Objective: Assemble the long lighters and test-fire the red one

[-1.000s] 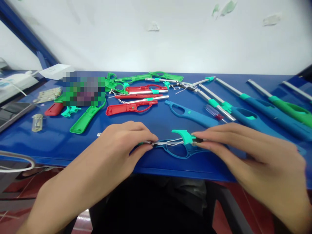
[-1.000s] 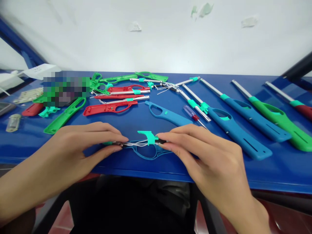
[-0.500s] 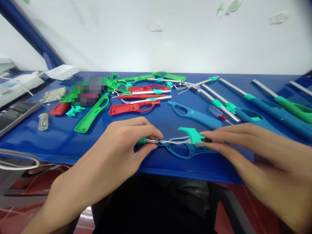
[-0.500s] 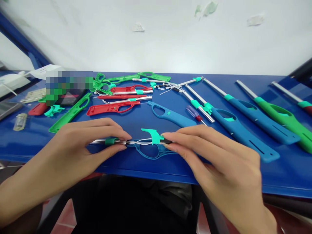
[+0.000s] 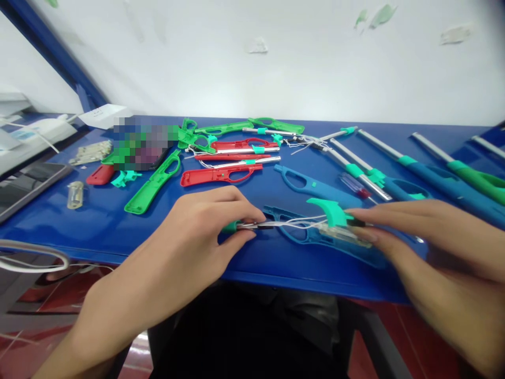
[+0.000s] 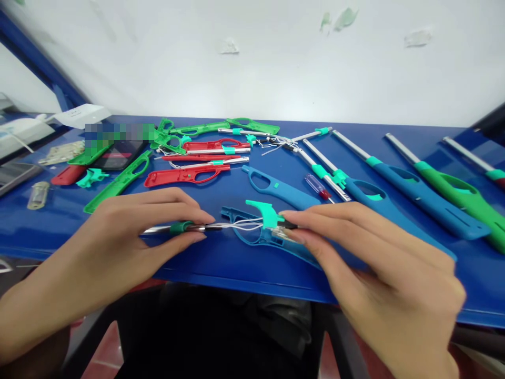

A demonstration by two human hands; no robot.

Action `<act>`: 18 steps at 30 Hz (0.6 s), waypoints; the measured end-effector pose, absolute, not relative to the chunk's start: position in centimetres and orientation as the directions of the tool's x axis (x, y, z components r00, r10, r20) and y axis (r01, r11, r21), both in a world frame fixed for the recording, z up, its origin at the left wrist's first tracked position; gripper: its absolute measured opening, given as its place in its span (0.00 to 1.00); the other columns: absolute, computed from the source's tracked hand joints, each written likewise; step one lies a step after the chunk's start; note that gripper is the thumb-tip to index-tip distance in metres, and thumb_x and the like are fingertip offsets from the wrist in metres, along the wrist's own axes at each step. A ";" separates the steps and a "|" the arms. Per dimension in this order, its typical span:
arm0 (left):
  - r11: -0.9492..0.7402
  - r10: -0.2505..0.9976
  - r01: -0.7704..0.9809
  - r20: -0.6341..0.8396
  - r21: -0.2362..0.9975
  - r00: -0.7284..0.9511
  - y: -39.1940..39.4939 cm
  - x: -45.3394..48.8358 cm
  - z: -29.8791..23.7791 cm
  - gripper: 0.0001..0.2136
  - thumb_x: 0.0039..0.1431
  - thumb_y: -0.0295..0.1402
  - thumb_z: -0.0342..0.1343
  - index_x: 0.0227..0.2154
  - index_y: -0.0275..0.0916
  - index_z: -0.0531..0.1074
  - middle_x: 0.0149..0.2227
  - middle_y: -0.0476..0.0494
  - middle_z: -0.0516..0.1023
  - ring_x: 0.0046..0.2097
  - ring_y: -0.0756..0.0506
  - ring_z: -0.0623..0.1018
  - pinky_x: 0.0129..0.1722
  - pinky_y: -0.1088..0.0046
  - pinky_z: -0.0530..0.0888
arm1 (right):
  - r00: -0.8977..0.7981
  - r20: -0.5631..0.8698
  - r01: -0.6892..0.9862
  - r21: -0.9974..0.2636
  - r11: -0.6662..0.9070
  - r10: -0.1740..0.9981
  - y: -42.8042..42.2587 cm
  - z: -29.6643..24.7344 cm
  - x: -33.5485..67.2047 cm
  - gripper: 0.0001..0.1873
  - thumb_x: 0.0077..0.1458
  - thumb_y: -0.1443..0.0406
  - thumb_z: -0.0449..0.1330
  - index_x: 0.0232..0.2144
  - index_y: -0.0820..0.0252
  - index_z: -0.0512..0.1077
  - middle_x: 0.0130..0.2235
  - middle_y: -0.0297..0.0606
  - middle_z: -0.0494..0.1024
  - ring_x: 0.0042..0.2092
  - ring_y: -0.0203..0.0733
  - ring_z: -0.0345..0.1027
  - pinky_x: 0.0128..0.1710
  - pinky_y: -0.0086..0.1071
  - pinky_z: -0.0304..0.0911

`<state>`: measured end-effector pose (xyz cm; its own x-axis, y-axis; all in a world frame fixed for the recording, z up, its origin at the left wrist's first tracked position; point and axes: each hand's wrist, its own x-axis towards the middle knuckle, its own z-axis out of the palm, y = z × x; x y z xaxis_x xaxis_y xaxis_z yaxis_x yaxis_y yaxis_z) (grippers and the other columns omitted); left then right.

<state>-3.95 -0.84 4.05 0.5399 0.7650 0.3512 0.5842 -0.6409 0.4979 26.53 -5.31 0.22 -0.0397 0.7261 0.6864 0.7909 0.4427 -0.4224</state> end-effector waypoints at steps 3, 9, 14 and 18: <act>-0.650 0.758 0.585 0.360 0.485 0.544 -0.7 -4.0 4.0 0.10 0.73 0.22 0.67 0.47 0.46 0.86 0.48 0.54 0.88 0.49 0.50 0.87 0.55 0.76 0.78 | 0.038 0.667 0.801 -0.466 0.376 0.744 -5.5 0.1 26.6 0.08 0.74 0.55 0.71 0.39 0.41 0.89 0.41 0.29 0.91 0.41 0.44 0.84 0.48 0.42 0.76; -0.655 0.753 0.566 0.365 0.501 0.547 -0.4 -4.0 3.8 0.10 0.72 0.21 0.67 0.47 0.45 0.86 0.47 0.51 0.88 0.47 0.48 0.87 0.53 0.74 0.80 | 0.115 0.631 0.799 -0.517 0.306 0.767 -6.0 0.1 26.7 0.08 0.73 0.51 0.72 0.40 0.40 0.90 0.42 0.29 0.91 0.42 0.46 0.83 0.48 0.44 0.73; -0.641 0.764 0.573 0.355 0.510 0.538 -0.4 -4.1 3.8 0.09 0.73 0.23 0.66 0.46 0.45 0.86 0.47 0.52 0.86 0.47 0.49 0.85 0.52 0.75 0.79 | 0.171 0.609 0.801 -0.544 0.251 0.775 -6.0 -0.2 27.0 0.10 0.73 0.49 0.71 0.42 0.40 0.90 0.43 0.31 0.91 0.44 0.47 0.84 0.46 0.44 0.71; -0.628 0.775 0.594 0.338 0.503 0.533 -0.6 -4.0 3.9 0.09 0.74 0.24 0.65 0.46 0.46 0.85 0.48 0.51 0.86 0.48 0.48 0.85 0.53 0.72 0.79 | 0.168 0.606 0.804 -0.540 0.247 0.778 -6.0 -0.1 27.0 0.12 0.72 0.47 0.71 0.41 0.40 0.90 0.43 0.31 0.91 0.44 0.47 0.84 0.48 0.43 0.72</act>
<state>-4.02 -0.56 3.85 0.5333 0.7754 0.3382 0.5938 -0.6278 0.5032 27.02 -5.99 -0.13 0.1678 0.7779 0.6056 0.8042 0.2473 -0.5405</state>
